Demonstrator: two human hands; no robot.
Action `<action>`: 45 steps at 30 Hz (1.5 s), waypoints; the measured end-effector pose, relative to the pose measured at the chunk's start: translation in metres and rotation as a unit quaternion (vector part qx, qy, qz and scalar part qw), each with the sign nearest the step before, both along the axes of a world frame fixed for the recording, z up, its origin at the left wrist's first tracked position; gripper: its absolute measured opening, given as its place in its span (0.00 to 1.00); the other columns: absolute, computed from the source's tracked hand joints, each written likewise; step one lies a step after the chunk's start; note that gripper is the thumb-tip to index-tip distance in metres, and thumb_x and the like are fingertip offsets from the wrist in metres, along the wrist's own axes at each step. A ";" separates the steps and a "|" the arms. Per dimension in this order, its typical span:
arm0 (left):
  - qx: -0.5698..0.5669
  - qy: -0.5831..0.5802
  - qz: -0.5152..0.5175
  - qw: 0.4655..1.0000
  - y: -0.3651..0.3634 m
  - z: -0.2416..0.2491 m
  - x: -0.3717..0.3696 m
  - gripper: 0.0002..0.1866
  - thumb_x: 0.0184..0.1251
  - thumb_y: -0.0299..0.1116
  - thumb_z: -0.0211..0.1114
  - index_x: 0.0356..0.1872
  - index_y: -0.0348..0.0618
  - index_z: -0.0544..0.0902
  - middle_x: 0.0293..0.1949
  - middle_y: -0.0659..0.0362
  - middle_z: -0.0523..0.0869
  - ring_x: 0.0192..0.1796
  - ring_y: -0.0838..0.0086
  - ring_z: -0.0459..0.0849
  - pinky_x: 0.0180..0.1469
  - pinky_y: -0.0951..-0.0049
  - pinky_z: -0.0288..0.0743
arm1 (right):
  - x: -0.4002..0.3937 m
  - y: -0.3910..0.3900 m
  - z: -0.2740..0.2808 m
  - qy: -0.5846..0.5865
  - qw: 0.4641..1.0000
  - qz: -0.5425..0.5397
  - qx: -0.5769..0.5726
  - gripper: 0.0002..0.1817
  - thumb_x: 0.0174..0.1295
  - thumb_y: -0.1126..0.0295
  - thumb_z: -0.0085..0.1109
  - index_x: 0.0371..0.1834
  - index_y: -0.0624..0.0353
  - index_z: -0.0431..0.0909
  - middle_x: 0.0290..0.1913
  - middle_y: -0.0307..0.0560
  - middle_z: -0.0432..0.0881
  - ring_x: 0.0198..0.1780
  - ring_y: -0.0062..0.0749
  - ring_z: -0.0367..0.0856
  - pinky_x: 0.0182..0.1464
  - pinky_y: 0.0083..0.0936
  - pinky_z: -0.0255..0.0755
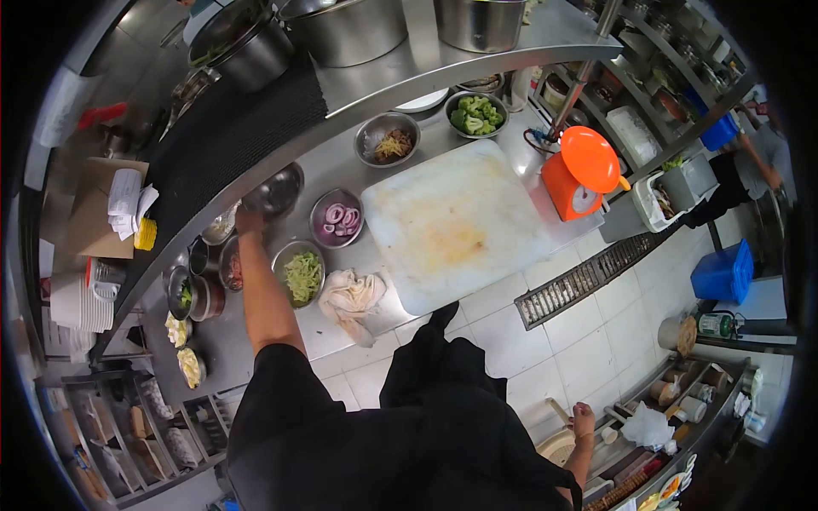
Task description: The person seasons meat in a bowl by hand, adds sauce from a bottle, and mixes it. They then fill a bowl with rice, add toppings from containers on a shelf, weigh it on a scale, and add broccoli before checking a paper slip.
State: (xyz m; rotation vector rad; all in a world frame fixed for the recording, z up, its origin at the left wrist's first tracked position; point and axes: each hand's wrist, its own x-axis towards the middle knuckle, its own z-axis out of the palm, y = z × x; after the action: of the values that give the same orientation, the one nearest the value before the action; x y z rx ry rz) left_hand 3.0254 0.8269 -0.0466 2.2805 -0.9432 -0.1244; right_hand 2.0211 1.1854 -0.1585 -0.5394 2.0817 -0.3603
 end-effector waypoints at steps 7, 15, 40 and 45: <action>0.099 0.137 -0.168 0.971 -0.010 0.137 -0.255 0.30 0.64 0.47 0.70 0.61 0.35 0.81 0.47 0.45 0.90 0.50 0.57 0.88 0.53 0.60 0.79 | -0.027 0.064 -0.049 -0.095 0.994 -0.040 0.039 0.19 0.74 0.57 0.58 0.62 0.52 0.73 0.50 0.47 0.80 0.39 0.40 0.84 0.32 0.38 0.83; 0.041 0.346 -0.159 0.924 -0.006 0.032 -0.439 0.30 0.59 0.49 0.74 0.51 0.32 0.77 0.49 0.43 0.87 0.56 0.50 0.86 0.59 0.55 0.79 | -0.020 0.040 -0.034 -0.095 0.995 0.028 0.017 0.18 0.72 0.59 0.58 0.60 0.55 0.75 0.49 0.45 0.81 0.41 0.37 0.84 0.32 0.33 0.83; 0.163 -0.104 -0.214 0.957 0.010 -0.050 -0.054 0.23 0.67 0.53 0.70 0.48 0.43 0.88 0.40 0.44 0.89 0.42 0.49 0.89 0.45 0.57 0.85 | 0.148 0.058 -0.001 -0.056 0.995 0.061 0.059 0.17 0.68 0.61 0.57 0.56 0.56 0.79 0.43 0.51 0.81 0.34 0.44 0.84 0.37 0.42 0.84; 0.060 0.264 -0.072 0.960 -0.019 -0.066 -0.067 0.33 0.52 0.51 0.78 0.57 0.42 0.83 0.41 0.52 0.91 0.46 0.59 0.87 0.50 0.62 0.81 | 0.256 -0.011 -0.004 -0.053 0.980 0.183 0.051 0.15 0.68 0.62 0.58 0.54 0.56 0.80 0.41 0.52 0.82 0.35 0.42 0.84 0.37 0.41 0.84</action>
State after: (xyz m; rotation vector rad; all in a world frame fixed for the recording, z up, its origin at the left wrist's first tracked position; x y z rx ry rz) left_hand 2.9586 0.8077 -0.1126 2.1125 -0.8231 -0.8296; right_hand 2.2773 1.1740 -0.1624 -0.8058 1.8391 -0.0653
